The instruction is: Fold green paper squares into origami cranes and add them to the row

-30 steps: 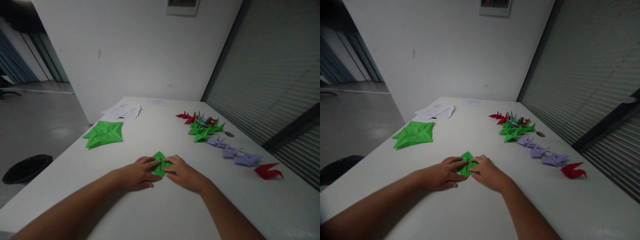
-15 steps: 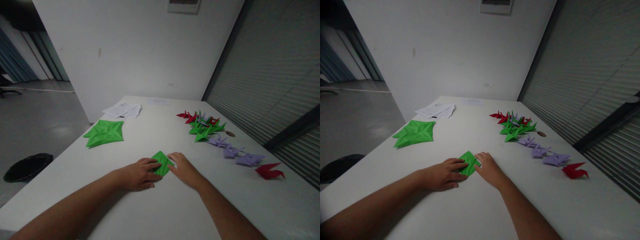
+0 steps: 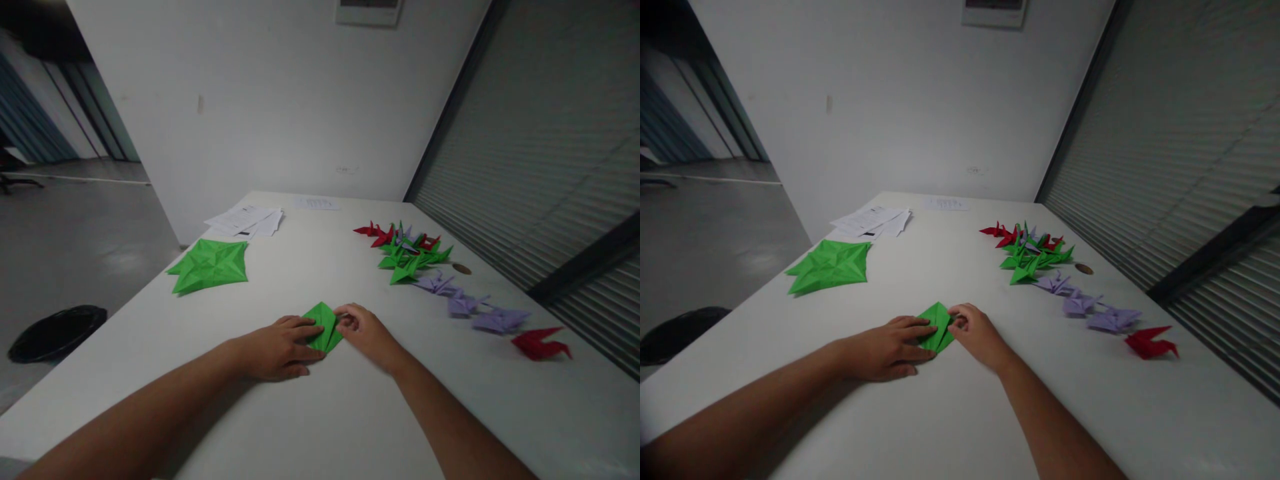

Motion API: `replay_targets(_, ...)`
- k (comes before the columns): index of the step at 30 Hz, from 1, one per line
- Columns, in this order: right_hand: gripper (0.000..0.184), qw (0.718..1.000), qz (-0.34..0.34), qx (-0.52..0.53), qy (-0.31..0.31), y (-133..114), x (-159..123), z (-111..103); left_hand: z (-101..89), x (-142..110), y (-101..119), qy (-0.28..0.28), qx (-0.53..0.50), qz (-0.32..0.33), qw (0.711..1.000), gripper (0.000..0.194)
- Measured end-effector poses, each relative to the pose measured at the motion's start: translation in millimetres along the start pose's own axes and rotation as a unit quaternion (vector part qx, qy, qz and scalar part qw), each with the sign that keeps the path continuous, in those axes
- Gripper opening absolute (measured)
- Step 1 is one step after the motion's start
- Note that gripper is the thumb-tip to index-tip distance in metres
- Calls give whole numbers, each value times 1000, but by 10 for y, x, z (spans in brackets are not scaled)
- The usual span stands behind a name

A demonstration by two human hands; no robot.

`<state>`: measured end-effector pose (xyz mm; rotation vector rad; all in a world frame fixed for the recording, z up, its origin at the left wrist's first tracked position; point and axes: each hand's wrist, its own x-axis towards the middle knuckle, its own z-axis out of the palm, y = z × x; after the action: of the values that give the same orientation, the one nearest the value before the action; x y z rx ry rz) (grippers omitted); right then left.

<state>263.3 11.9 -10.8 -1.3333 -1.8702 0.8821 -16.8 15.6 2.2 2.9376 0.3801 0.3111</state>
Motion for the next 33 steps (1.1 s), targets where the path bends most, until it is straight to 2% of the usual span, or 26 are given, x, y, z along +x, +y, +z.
replay_targets(3,32,999,-23,-34,-6,-13,-12,6,12,0,-5,4,0,3,1000,48)
replay_targets(10,58,976,-89,-199,-25,-110,-75,86,-6,14,14,-3,4,-3,1000,48)
replay_targets(17,67,981,-121,-146,-46,-60,-111,81,-13,16,10,13,-4,1,1000,48)
replay_targets(21,72,983,-109,-140,-47,-56,-115,80,-18,21,12,12,-9,4,1000,48)
replay_targets(26,71,983,-99,-143,-53,-82,-113,81,-21,27,15,2,-5,0,1000,48)
replay_targets(33,69,984,-107,-131,-51,-52,-112,73,10,12,-14,16,-11,3,1000,47)
